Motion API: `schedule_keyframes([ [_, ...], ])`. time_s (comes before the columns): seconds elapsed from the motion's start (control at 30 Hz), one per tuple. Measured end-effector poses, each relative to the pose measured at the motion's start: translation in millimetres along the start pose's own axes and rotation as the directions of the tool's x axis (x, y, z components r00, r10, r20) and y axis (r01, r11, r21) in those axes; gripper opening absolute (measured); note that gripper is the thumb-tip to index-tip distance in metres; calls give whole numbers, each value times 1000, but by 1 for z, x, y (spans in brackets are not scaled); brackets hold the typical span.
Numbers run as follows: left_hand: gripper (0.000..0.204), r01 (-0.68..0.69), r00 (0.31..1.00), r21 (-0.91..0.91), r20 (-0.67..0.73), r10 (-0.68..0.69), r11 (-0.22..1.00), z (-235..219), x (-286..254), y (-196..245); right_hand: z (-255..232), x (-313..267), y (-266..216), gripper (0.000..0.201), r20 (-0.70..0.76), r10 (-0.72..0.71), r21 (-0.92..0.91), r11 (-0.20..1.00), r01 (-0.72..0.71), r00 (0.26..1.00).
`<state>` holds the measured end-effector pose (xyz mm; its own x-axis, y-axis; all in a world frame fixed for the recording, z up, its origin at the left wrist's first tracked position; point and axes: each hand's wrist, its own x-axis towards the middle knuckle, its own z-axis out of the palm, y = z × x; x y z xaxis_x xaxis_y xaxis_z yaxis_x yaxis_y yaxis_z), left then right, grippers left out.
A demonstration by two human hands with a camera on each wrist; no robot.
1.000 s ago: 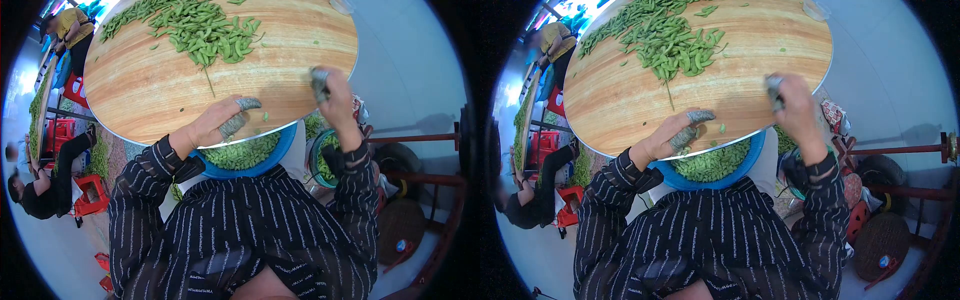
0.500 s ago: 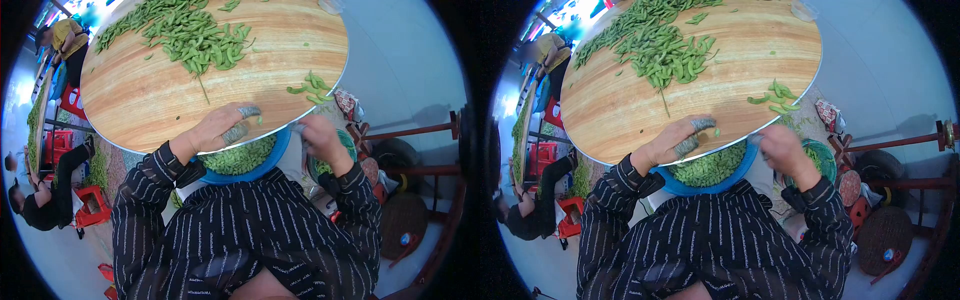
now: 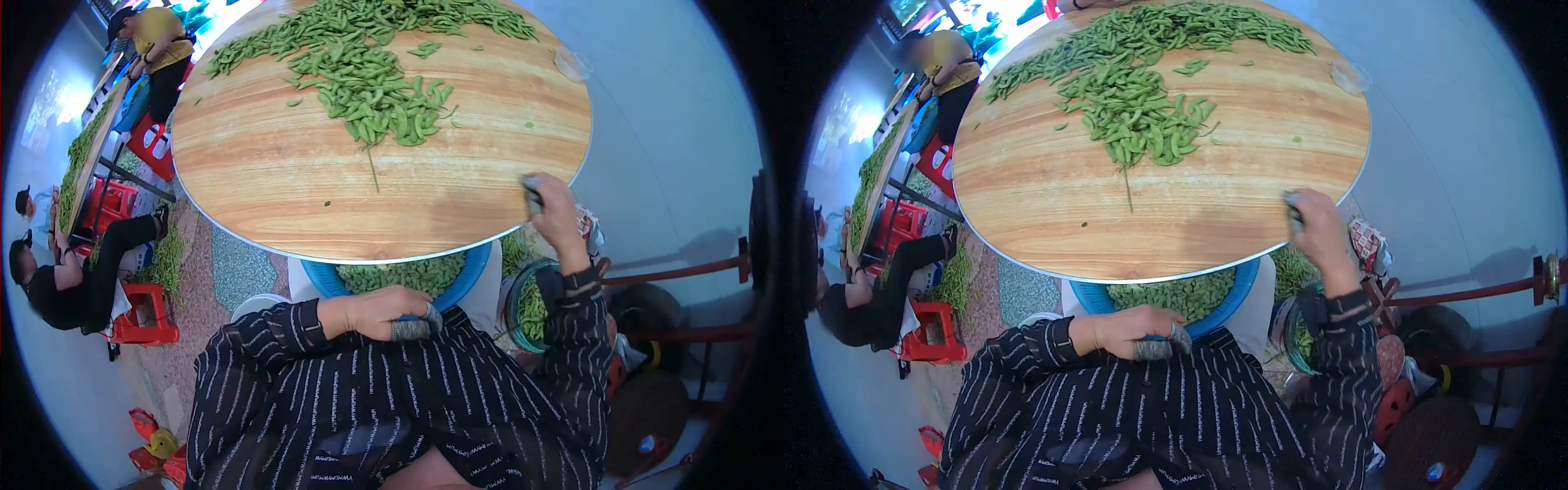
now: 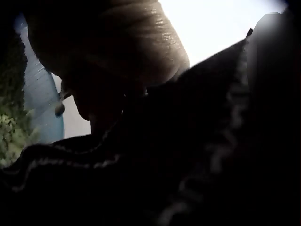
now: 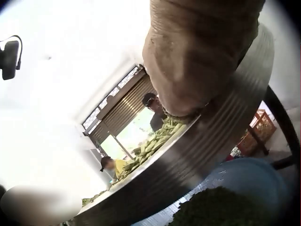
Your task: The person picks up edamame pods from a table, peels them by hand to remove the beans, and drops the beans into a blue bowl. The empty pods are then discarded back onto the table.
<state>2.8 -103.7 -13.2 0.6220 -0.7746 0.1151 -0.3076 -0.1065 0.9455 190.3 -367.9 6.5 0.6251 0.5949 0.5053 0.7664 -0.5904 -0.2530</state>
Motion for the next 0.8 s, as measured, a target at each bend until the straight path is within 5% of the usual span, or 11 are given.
schedule_keyframes([
  [0.2,29,-190,960,-43,-220,176,981,-38,-22,24,-56,-48,26,22,-169,89,-305,942,-138,982],
  [0.27,27,-190,937,-154,-322,133,970,-49,-24,28,-61,-46,22,19,-183,456,-42,882,-470,871],
  [0.33,26,-179,939,-69,-311,149,981,-60,-23,38,-53,-28,21,17,-199,410,-44,904,-426,890],
  [0.4,25,-111,938,23,-329,112,994,-82,-20,50,-32,4,1,18,-149,432,349,865,-361,890],
  [0.43,26,-103,909,144,-388,152,984,-96,-21,41,-24,24,-9,19,-106,375,355,879,-318,921],
  [0.5,44,-183,757,0,-638,141,983,-126,-19,27,-6,64,-29,21,-9,254,386,893,-231,967],
  [0.57,27,-308,553,36,-806,210,951,-159,-19,3,11,107,-51,21,72,139,423,893,-156,988],
  [0.6,27,-310,553,32,-807,208,950,-170,-20,-8,20,127,-62,21,110,90,436,891,-130,990],
  [0.67,24,-374,243,18,-963,117,927,-188,-22,-30,50,167,-66,20,138,11,464,882,-75,990],
  [0.73,20,-393,174,9,-981,84,920,-195,-26,-40,75,206,-66,20,129,-70,323,946,25,989],
  [0.8,17,-167,137,104,-982,128,980,-199,-34,-37,101,242,-58,21,148,-78,264,964,36,986],
])
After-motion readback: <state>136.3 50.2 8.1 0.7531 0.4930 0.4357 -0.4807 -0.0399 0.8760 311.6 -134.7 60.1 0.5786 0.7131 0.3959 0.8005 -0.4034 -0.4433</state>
